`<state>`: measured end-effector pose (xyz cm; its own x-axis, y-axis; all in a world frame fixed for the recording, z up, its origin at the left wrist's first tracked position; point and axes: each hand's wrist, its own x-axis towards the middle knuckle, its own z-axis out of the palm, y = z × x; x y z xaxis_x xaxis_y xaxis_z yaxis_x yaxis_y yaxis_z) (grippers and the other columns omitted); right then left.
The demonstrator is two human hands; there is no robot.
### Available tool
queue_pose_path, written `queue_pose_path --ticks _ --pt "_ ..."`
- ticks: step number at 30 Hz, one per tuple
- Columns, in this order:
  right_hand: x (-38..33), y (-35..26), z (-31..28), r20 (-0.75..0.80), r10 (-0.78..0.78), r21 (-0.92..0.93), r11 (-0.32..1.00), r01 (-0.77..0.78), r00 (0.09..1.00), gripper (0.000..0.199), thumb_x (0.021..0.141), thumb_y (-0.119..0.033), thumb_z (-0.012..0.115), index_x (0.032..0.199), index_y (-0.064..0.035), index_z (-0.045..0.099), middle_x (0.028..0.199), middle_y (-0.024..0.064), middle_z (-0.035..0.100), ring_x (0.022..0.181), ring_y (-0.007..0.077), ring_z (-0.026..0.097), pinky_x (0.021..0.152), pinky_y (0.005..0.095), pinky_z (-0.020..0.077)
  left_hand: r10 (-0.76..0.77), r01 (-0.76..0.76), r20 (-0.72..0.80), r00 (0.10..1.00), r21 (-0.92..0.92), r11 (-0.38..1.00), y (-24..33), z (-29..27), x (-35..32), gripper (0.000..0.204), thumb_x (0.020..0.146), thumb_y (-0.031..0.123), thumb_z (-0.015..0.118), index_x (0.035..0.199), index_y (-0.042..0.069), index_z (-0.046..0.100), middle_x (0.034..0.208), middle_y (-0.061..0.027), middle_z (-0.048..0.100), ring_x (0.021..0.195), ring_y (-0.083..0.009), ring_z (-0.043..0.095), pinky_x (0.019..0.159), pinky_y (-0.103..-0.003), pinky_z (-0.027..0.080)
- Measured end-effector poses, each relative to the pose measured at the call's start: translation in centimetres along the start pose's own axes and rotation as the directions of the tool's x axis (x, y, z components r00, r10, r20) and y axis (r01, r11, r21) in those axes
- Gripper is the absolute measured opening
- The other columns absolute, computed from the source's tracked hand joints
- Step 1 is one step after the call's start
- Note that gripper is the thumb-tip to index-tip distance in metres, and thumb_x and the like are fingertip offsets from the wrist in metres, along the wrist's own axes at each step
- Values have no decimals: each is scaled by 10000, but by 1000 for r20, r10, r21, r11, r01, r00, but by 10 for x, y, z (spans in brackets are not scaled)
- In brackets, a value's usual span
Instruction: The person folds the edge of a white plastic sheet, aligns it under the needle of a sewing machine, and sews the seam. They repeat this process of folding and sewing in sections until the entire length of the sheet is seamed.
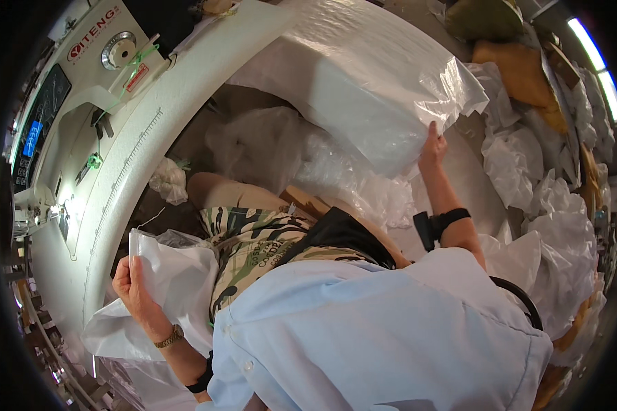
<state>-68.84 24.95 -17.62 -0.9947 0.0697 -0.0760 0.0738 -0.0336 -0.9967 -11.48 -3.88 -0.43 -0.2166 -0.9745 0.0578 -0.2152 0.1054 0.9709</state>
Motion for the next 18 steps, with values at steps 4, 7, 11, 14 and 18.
queue_pose_path --ticks 4,7,11,14,18 --pt "23 -21 3 -131 118 -75 989 -129 984 263 891 -351 690 856 -92 654 690 -8 574 573 118 502 477 309 375 -1 1 0 1000 -6 1000 4 2 -3 255 934 183 643 754 8 596 653 84 440 611 -13 315 545 -204 226" --pt "-1 -29 26 -45 130 -65 989 -132 991 252 899 -342 683 801 -116 627 649 -29 543 520 97 461 435 288 329 -9 10 19 1000 -9 1000 6 2 -4 265 937 185 633 742 11 588 645 85 439 607 -11 315 542 -204 219" --pt "-82 -33 62 395 73 256 948 -186 916 163 932 -203 657 790 -141 607 665 -48 532 536 70 483 481 231 354 6 -8 65 998 25 1000 5 -2 -1 265 960 180 594 747 26 568 664 65 497 611 -7 372 545 -185 271" --pt "-167 -22 80 686 159 109 942 -317 710 108 930 -144 635 875 -56 608 825 49 651 734 192 670 622 342 530 3 -5 72 997 21 1000 1 -5 2 253 957 176 605 757 22 584 669 65 511 612 -6 382 548 -183 274" --pt "-217 -6 73 883 339 -178 883 -435 326 190 947 -204 615 1030 -34 602 1079 115 633 1022 245 630 839 385 523 5 -3 108 994 -20 1000 -3 -7 4 237 953 173 617 767 27 602 674 72 517 614 -2 383 555 -179 273"
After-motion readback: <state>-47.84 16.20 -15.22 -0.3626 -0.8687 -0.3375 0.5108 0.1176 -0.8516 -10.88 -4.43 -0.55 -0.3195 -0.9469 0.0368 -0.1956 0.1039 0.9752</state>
